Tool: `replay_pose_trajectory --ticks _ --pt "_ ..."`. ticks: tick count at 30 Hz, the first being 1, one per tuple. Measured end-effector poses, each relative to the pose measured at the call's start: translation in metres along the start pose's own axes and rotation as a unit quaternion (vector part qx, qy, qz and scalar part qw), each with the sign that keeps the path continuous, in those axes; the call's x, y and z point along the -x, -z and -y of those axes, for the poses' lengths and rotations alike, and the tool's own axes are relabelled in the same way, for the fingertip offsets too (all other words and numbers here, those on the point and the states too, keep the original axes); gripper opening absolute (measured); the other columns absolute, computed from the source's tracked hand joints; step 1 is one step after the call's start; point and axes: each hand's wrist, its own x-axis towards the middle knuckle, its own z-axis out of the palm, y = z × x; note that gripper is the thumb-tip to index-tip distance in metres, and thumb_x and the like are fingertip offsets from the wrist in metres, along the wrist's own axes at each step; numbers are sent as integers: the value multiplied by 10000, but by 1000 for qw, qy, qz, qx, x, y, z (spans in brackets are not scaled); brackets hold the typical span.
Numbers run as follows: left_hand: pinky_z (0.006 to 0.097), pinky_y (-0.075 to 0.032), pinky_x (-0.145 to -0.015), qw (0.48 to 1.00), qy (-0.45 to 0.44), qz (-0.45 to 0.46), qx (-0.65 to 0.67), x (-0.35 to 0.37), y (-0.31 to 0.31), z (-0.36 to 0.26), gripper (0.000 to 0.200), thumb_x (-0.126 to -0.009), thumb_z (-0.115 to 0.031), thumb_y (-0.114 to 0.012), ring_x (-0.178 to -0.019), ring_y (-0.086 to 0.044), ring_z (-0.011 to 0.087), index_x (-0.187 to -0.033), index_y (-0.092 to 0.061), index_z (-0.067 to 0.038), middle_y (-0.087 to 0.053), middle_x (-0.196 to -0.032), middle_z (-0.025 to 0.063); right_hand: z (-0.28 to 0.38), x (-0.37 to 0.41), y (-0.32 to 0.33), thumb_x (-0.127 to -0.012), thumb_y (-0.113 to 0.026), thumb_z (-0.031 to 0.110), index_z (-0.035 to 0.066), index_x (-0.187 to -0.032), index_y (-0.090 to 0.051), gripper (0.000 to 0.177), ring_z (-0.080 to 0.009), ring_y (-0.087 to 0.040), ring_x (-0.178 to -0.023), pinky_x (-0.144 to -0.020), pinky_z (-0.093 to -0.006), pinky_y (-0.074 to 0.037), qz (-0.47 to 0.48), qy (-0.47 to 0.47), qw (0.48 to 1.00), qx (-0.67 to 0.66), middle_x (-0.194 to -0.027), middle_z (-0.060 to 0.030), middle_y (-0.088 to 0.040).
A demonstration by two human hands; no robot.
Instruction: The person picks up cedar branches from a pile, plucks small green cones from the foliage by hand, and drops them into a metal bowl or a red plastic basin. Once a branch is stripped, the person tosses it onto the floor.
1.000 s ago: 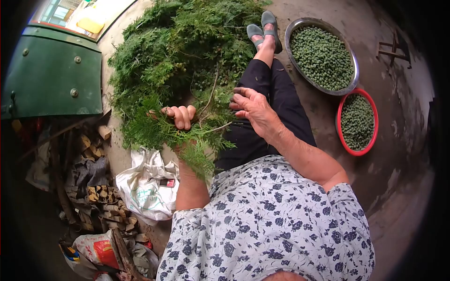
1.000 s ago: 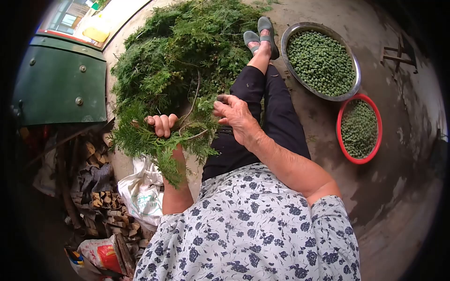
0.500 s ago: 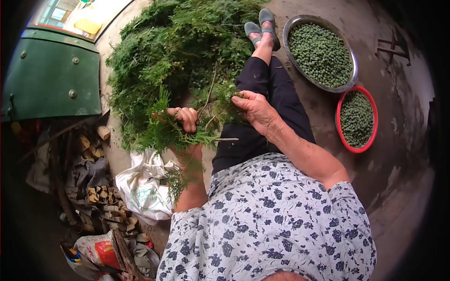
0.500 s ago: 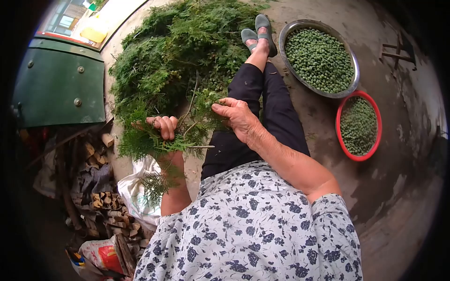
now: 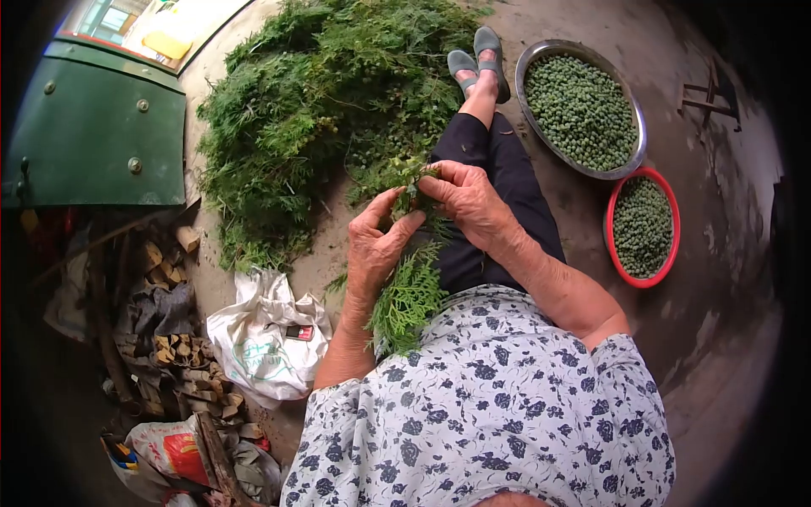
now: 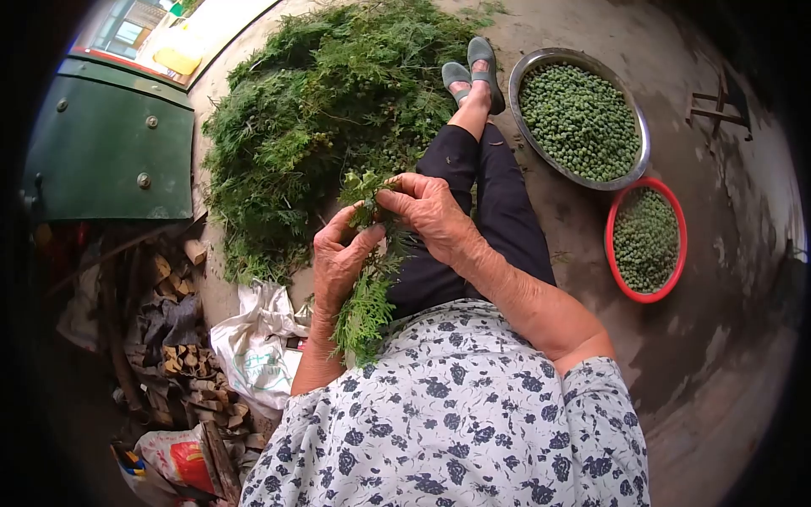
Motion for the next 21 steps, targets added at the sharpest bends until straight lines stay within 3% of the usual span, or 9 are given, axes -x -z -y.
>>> replay_pose_trajectory --ticks 2,4,7,12,16,18,21 --pt "199 -422 -624 998 10 -17 57 1 -6 -6 275 -782 -98 -666 -702 -506 47 -1027 -604 11 -618 -860 6 0 -1 -2 -831 -627 125 2 -937 -602 164 -37 -516 -683 -590 -190 -423 10 8 999 48 -819 1 -593" --pt "193 -422 -637 993 19 -33 114 0 -6 -9 233 -807 -78 -640 -720 -513 45 -1019 -608 13 -619 -867 1 -5 -2 -5 -823 -630 114 -17 -911 -618 158 -44 -510 -685 -615 -199 -427 11 103 988 118 -786 13 -582" --pt "175 -408 -616 985 39 -26 164 2 -8 -10 166 -854 -97 -591 -707 -514 33 -980 -622 6 -611 -810 -12 -6 -5 -4 -827 -622 114 -38 -934 -616 186 -51 -519 -724 -645 -207 -432 4 103 983 153 -816 5 -595" --pt "159 -359 -545 988 63 -29 141 3 -6 -12 158 -871 -111 -570 -643 -462 7 -969 -626 0 -575 -753 -50 -6 -5 -5 -831 -619 122 -41 -950 -613 202 -49 -519 -766 -668 -205 -432 -8 74 992 101 -871 -16 -607" --pt "166 -359 -521 987 35 -34 156 4 -8 -1 144 -867 -103 -573 -598 -463 16 -964 -618 -6 -574 -719 -37 -8 -5 -1 -822 -627 117 -41 -955 -614 208 -64 -536 -780 -688 -200 -434 54 87 985 137 -868 -18 -610" --pt "169 -363 -536 995 4 -37 94 4 -8 1 132 -870 -98 -566 -618 -463 18 -954 -616 -9 -573 -728 -39 -11 -4 -1 -811 -628 94 -37 -946 -616 189 -62 -541 -767 -682 -194 -435 16 118 973 200 -859 -14 -615" --pt "166 -355 -551 999 -18 -41 26 5 -5 6 138 -872 -102 -560 -638 -438 11 -945 -607 5 -545 -716 -54 -1 2 -7 -787 -630 51 -29 -923 -624 158 -60 -546 -711 -647 -217 -436 15 81 983 162 -816 -2 -630"
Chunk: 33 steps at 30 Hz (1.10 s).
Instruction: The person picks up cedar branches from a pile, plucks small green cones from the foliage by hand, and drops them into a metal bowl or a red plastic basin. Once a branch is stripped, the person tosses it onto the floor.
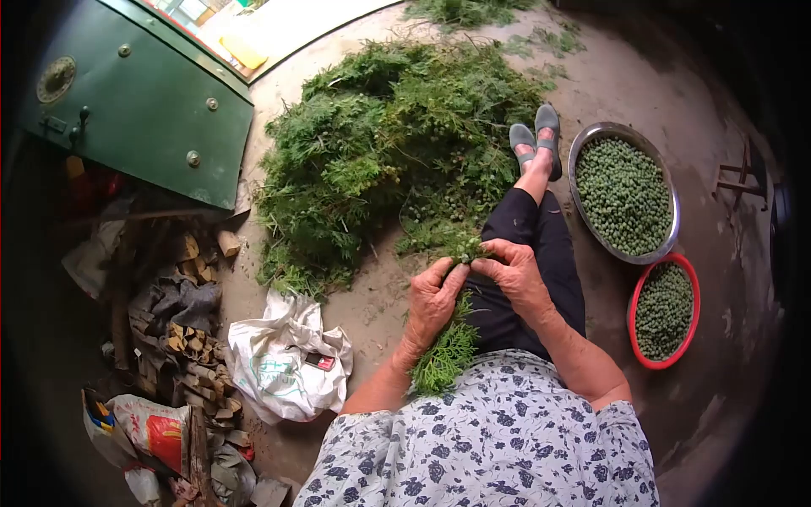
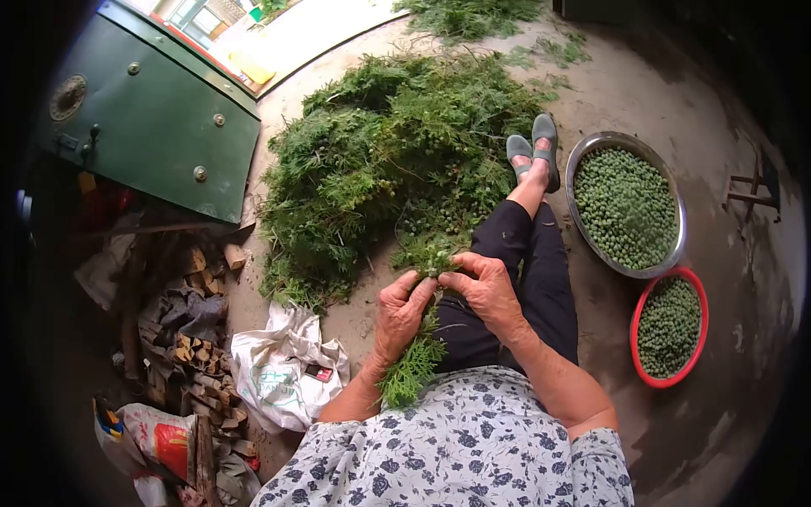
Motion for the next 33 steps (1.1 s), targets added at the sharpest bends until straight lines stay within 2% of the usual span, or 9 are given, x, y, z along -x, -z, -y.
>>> replay_pose_trajectory --ticks 5,11,15,16,20,22,25,29,33 --pt "218 -418 -576 994 -64 -66 -64 2 -6 3 151 -829 -71 -597 -654 -491 55 -918 -614 50 -595 -728 27 -1 1 -5 -718 -635 2 -21 -833 -618 118 -59 -523 -632 -561 -248 -422 -65 180 939 287 -671 -94 -580" --pt "237 -454 -612 990 -61 -82 -100 3 -10 3 179 -808 -76 -622 -677 -554 85 -927 -615 58 -638 -771 91 -13 0 -4 -767 -620 7 -40 -800 -602 60 -31 -483 -606 -544 -226 -409 -73 -25 997 -31 -659 3 -594" --pt "238 -459 -615 990 -42 -85 -99 3 -10 -1 174 -807 -73 -614 -680 -564 88 -931 -617 49 -646 -777 101 -7 3 -8 -709 -651 -1 -9 -820 -599 123 -210 -577 -613 -559 -300 -449 -113 245 891 365 -699 -100 -595" --pt "238 -459 -615 990 -44 -87 -100 2 -10 -1 174 -807 -73 -614 -680 -564 88 -931 -617 49 -646 -777 101 -4 3 -11 -686 -658 -1 0 -806 -601 133 -296 -572 -649 -566 -330 -453 -119 235 900 346 -708 -141 -576" --pt "236 -456 -610 991 -29 -99 -87 3 -13 1 168 -807 -70 -610 -676 -558 82 -929 -618 46 -645 -769 89 -5 5 -12 -688 -650 -11 -2 -808 -601 130 -285 -578 -642 -568 -320 -453 -133 230 895 358 -711 -142 -583" --pt "234 -455 -607 991 -26 -101 -82 4 -13 -1 165 -805 -67 -612 -674 -554 77 -925 -618 46 -642 -764 84 -5 3 -11 -709 -643 -9 -12 -815 -602 113 -215 -593 -622 -552 -297 -456 -174 232 894 340 -702 -112 -596" --pt "218 -424 -560 983 -69 -137 -99 4 -12 -7 153 -806 -64 -616 -636 -502 54 -914 -618 44 -604 -714 37 0 -7 6 -799 -608 35 -8 -823 -606 49 -85 -582 -641 -524 -233 -481 -196 11 979 59 -720 11 -590" --pt "203 -347 -497 986 -44 -145 -65 -2 -4 -8 129 -813 -58 -611 -590 -392 39 -891 -612 46 -506 -662 -27 12 -11 3 -815 -614 78 -6 -1009 -502 239 -106 -553 -575 -537 -221 -499 -131 -33 974 -184 -740 -29 -570" --pt "222 -417 -542 981 -48 -139 -124 1 -3 -6 152 -799 -67 -624 -603 -507 68 -891 -609 53 -594 -689 48 15 -2 -3 -817 -630 111 18 -1001 -491 248 -71 -521 -568 -500 -173 -429 -17 -50 988 -146 -706 -11 -551"
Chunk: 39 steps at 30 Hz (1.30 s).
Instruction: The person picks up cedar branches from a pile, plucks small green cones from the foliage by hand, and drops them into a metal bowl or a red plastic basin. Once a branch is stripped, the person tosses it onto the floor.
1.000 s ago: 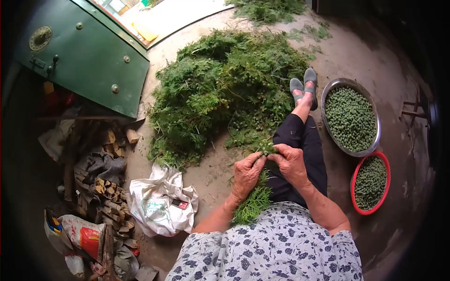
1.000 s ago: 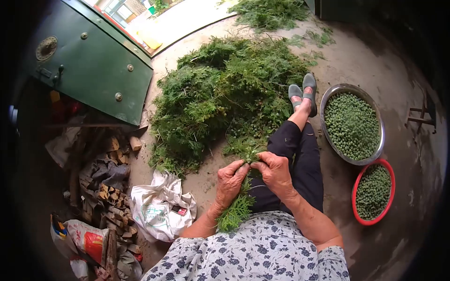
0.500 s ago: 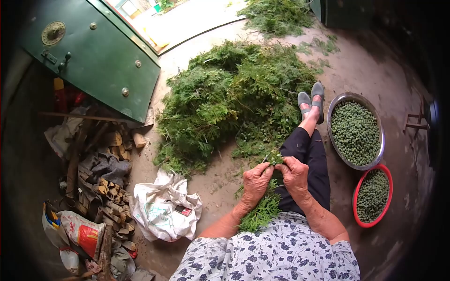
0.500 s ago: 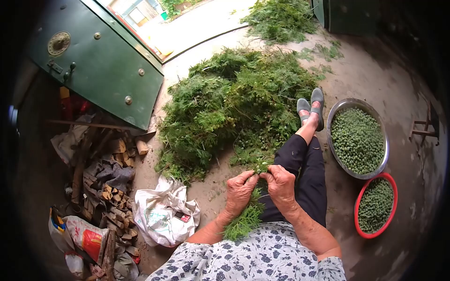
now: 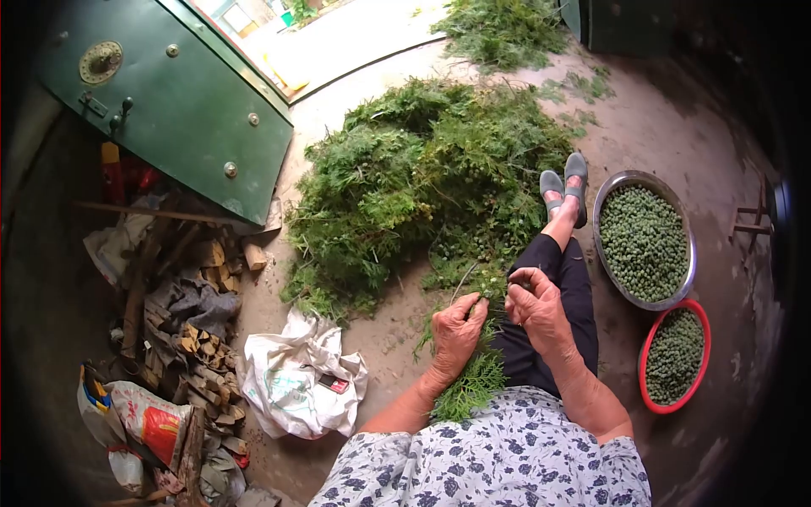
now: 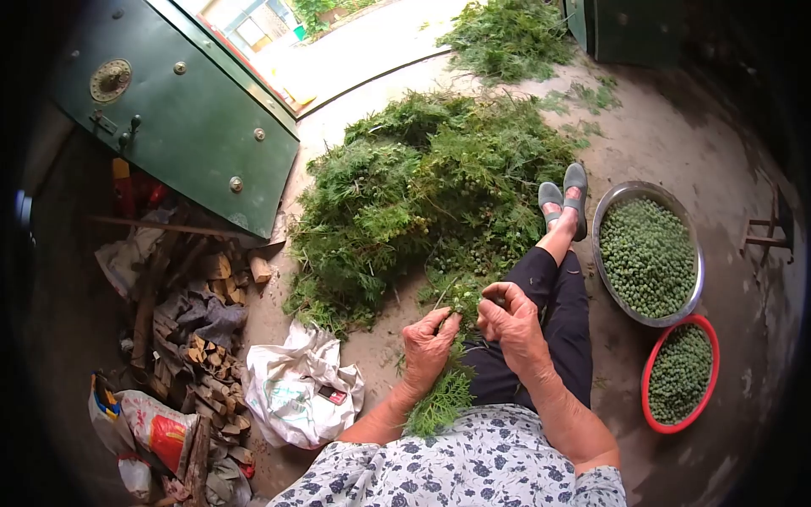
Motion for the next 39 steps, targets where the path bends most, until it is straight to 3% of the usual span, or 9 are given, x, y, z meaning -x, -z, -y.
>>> replay_pose_trajectory --ticks 2,4,10,15,20,25,30,33,39 --pt "251 -470 -599 993 -91 -14 -80 1 -5 4 169 -785 -72 -629 -670 -624 153 -904 -616 48 -644 -774 146 -6 4 -10 -795 -663 130 36 -947 -549 212 -47 -488 -576 -507 -161 -396 1 50 995 86 -702 -6 -539" --pt "280 -496 -638 994 -69 14 -84 2 -4 0 180 -773 -70 -629 -733 -656 232 -917 -622 38 -643 -843 184 -20 -4 -11 -771 -680 122 21 -916 -573 206 -45 -494 -599 -530 -176 -414 -20 178 939 294 -718 1 -552" --pt "311 -498 -606 992 -99 58 -59 4 -4 1 194 -787 -145 -608 -707 -637 285 -926 -628 -11 -641 -809 148 -12 5 -8 -808 -636 106 3 -869 -569 137 -37 -495 -537 -471 -181 -414 -35 41 980 190 -601 -4 -538" --pt "209 -397 -527 994 23 83 64 1 -1 -8 127 -803 -93 -609 -605 -455 32 -827 -611 32 -547 -647 -6 -13 0 6 -870 -570 131 28 -864 -550 105 -80 -532 -524 -407 -182 -398 -2 -52 998 -17 -649 -20 -558" --pt "206 -252 -464 972 119 87 184 -10 10 -5 241 -837 -141 -601 -539 -324 17 -637 -502 -52 -396 -584 -84 -1 -9 26 -859 -528 55 38 -967 -522 109 -153 -618 -728 -535 -232 -495 20 -14 992 -121 -904 -105 -612" --pt "182 -301 -480 956 149 131 217 -9 14 -10 164 -837 -162 -594 -532 -404 17 -848 -659 -11 -501 -597 -58 -8 -19 38 -883 -539 122 24 -1004 -558 157 -102 -574 -654 -521 -208 -440 16 -42 991 -129 -765 -25 -577" --pt "182 -321 -487 936 164 182 254 -9 14 -11 169 -829 -153 -587 -531 -430 31 -840 -654 2 -530 -632 -42 -9 -17 21 -900 -525 161 5 -1014 -579 200 -71 -535 -589 -470 -187 -421 26 -80 994 -76 -727 -2 -561" --pt "182 -325 -491 933 156 208 250 -9 14 -7 178 -829 -165 -590 -534 -431 35 -831 -651 3 -535 -641 -37 -11 -16 24 -892 -520 302 9 -1072 -562 346 -33 -518 -606 -539 -178 -450 130 -85 984 -90 -734 36 -542" --pt "171 -348 -504 933 186 201 234 -8 11 -3 177 -829 -192 -598 -544 -450 28 -808 -652 -25 -559 -656 -36 -6 -8 18 -898 -530 247 13 -1072 -561 293 -51 -485 -551 -477 -190 -411 130 -87 981 -119 -704 21 -543"
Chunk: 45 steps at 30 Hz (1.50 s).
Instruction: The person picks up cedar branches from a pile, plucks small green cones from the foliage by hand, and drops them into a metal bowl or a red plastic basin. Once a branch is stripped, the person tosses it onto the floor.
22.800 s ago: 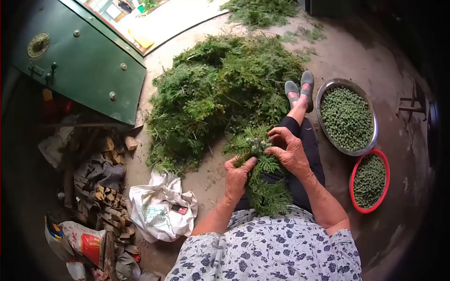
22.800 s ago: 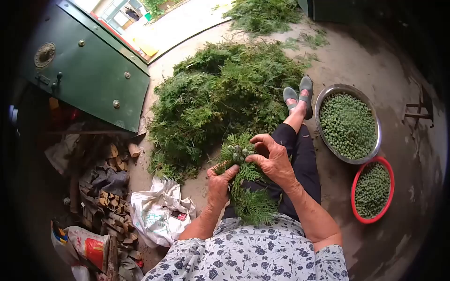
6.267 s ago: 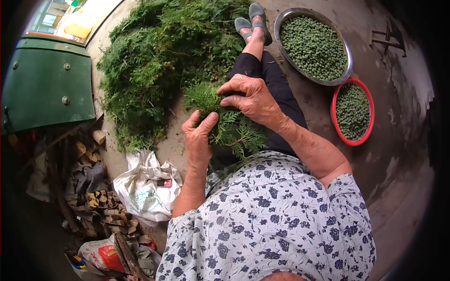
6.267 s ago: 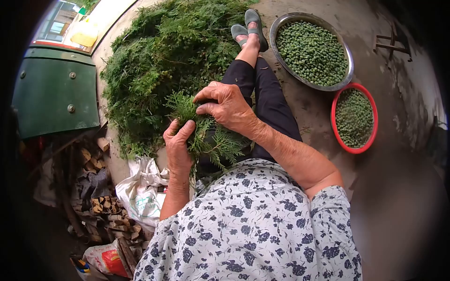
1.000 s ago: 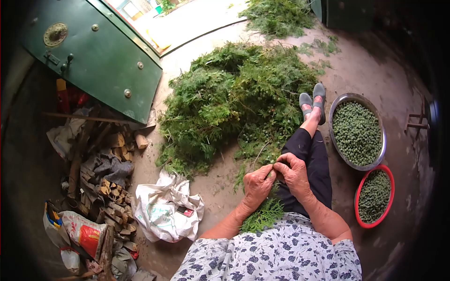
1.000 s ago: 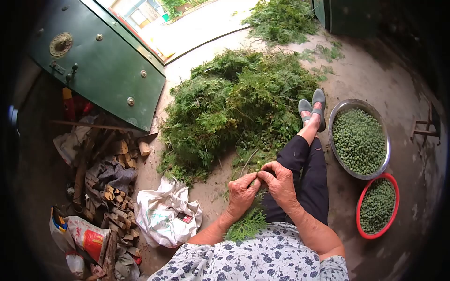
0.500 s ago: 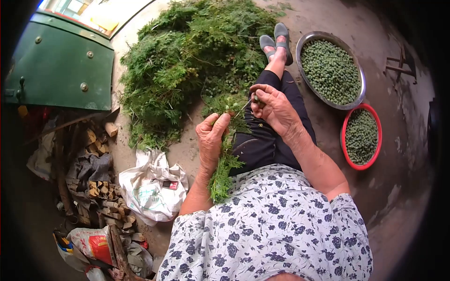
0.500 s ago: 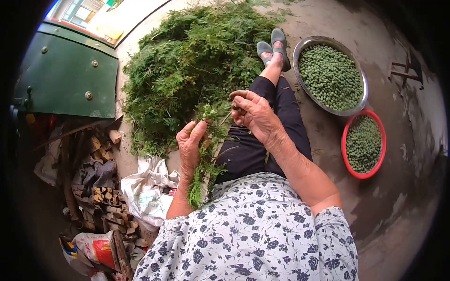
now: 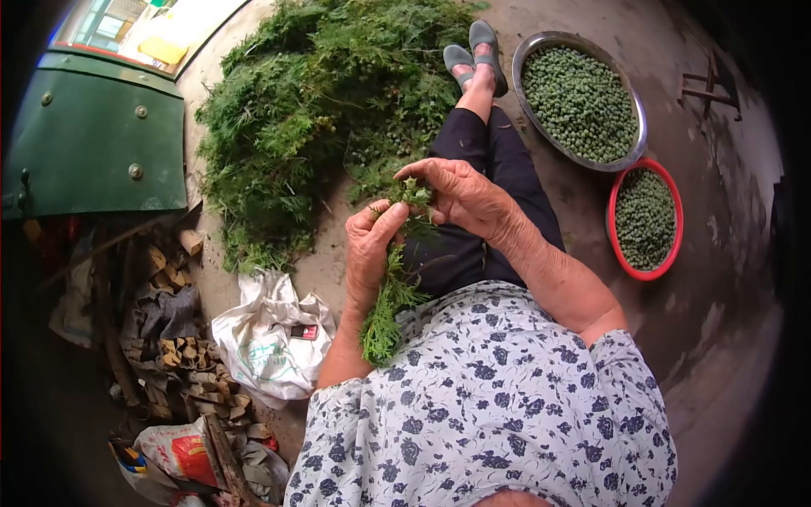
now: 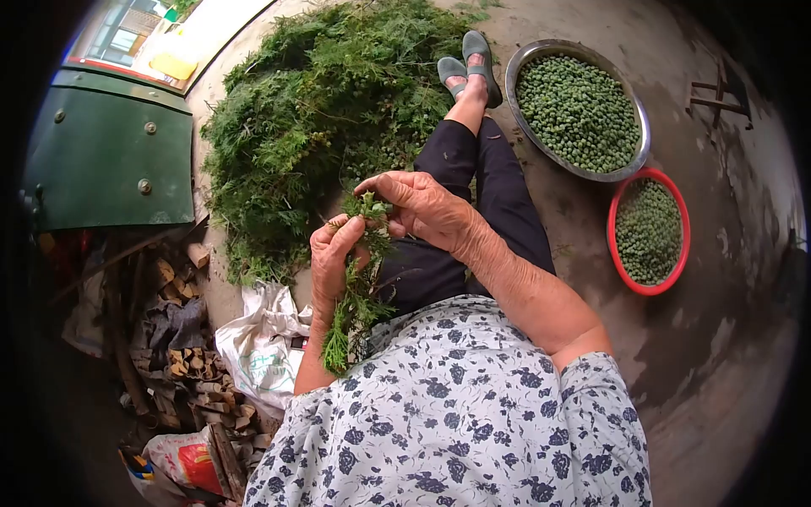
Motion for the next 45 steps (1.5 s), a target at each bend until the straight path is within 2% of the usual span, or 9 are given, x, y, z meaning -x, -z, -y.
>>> replay_pose_trajectory --ticks 18,24,26,31,34,35,38,41,45 --pt "159 -363 -465 993 74 -37 81 1 -5 -5 55 -802 -126 -642 -505 -458 11 -789 -634 -73 -587 -671 -45 -3 5 -1 -825 -612 73 23 -997 -551 189 -57 -490 -557 -461 -186 -394 -15 4 999 43 -730 4 -538" --pt "190 -285 -469 995 -38 -75 -54 4 -8 -1 126 -811 -110 -626 -526 -354 13 -721 -595 -28 -478 -601 -64 -15 5 -9 -828 -591 50 17 -960 -541 145 -32 -450 -555 -463 -175 -374 -87 39 990 105 -724 22 -513" --pt "222 -279 -465 969 -124 -97 -188 5 -11 0 152 -810 -93 -613 -541 -330 35 -717 -565 17 -427 -576 -46 -19 4 -9 -829 -586 50 17 -960 -539 143 -32 -447 -553 -465 -175 -374 -111 53 979 163 -730 22 -517" --pt "234 -290 -470 951 -160 -98 -246 7 -21 -4 138 -814 -83 -598 -557 -340 39 -744 -570 32 -412 -575 -31 -17 8 -12 -828 -567 45 16 -946 -545 124 -26 -436 -546 -464 -172 -365 -157 69 964 202 -748 19 -532" --pt "232 -291 -473 961 -144 -84 -222 5 -24 -2 136 -819 -87 -594 -562 -342 38 -749 -576 29 -410 -580 -32 -24 3 -6 -763 -608 48 -15 -890 -572 146 -62 -479 -558 -485 -244 -400 -214 267 800 492 -706 -21 -547" --pt "232 -291 -475 967 -135 -82 -202 4 -24 0 136 -819 -89 -594 -562 -341 39 -753 -578 29 -411 -581 -32 -23 4 -5 -763 -608 48 -15 -890 -572 146 -62 -479 -558 -485 -244 -400 -218 268 798 494 -706 -21 -547" --pt "215 -260 -467 971 -121 -80 -192 1 -22 4 137 -824 -88 -601 -558 -328 19 -731 -579 10 -411 -590 -65 -23 5 -6 -784 -602 39 -11 -876 -575 108 -43 -467 -562 -439 -209 -374 -224 89 949 202 -714 -6 -550" --pt "195 -234 -462 972 -119 -70 -188 4 -26 -2 144 -826 -84 -610 -556 -319 -4 -705 -574 -15 -414 -601 -97 -26 2 -3 -792 -597 29 -4 -870 -577 87 -32 -448 -531 -419 -182 -355 -244 102 958 109 -707 3 -545" --pt "231 -259 -457 970 -127 -96 -184 5 -26 -3 164 -814 -103 -609 -539 -317 31 -710 -561 14 -392 -561 -56 -5 4 49 -811 -582 25 -12 -877 -563 79 -46 -457 -508 -413 -170 -358 -294 159 924 187 -676 -17 -531"
